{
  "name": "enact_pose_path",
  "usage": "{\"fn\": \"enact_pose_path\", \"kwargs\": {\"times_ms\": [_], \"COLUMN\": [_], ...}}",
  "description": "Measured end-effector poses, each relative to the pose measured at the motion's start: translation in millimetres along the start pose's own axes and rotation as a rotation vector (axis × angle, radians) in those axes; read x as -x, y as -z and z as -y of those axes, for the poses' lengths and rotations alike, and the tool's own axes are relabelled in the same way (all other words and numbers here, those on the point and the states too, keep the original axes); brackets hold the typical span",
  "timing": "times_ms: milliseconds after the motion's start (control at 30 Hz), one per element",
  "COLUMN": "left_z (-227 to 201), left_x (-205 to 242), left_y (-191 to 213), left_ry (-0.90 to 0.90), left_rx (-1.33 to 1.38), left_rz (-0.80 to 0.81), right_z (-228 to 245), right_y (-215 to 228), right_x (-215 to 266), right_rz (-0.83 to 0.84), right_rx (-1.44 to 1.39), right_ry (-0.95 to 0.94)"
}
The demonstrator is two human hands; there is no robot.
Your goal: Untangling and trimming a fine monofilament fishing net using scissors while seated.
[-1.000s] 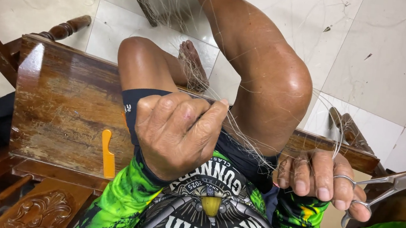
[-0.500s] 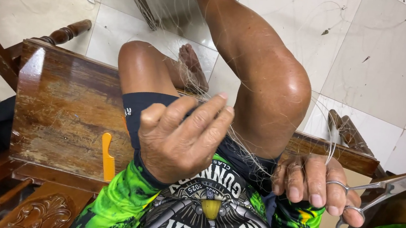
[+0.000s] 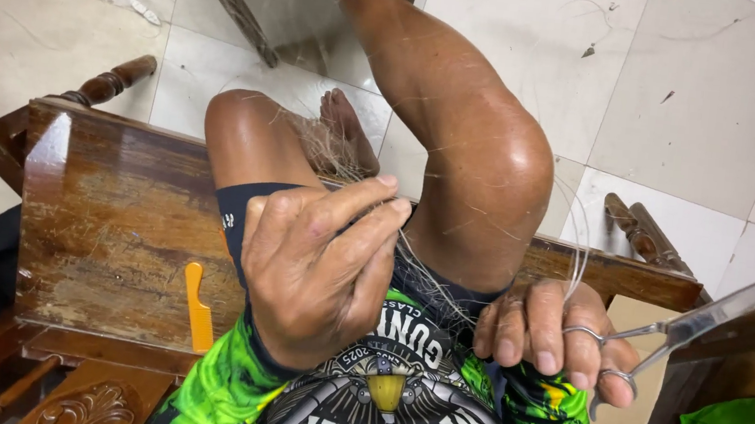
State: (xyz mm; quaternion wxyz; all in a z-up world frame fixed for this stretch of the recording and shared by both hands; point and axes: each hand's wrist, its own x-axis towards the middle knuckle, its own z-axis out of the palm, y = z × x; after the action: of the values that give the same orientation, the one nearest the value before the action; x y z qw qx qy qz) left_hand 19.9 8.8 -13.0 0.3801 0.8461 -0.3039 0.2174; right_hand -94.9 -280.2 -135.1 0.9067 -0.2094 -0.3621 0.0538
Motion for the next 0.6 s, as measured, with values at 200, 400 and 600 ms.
{"fn": "enact_pose_path", "kwargs": {"times_ms": [200,400,600], "left_z": [-32,-29,-40], "left_x": [7,28,10], "left_y": [9,-3,5], "left_ry": [0.16,0.152,0.39], "left_rx": [0.468,0.408,0.75], "left_rz": [-0.101,-0.312,-0.018], "right_z": [-12,-15,-16], "right_y": [0,-8,-8], "right_x": [0,-2,-10], "right_rz": [0.03,-0.002,0.023], "right_rx": [0.004,-0.023,-0.026], "right_ry": [0.026,0.012,0.004]}}
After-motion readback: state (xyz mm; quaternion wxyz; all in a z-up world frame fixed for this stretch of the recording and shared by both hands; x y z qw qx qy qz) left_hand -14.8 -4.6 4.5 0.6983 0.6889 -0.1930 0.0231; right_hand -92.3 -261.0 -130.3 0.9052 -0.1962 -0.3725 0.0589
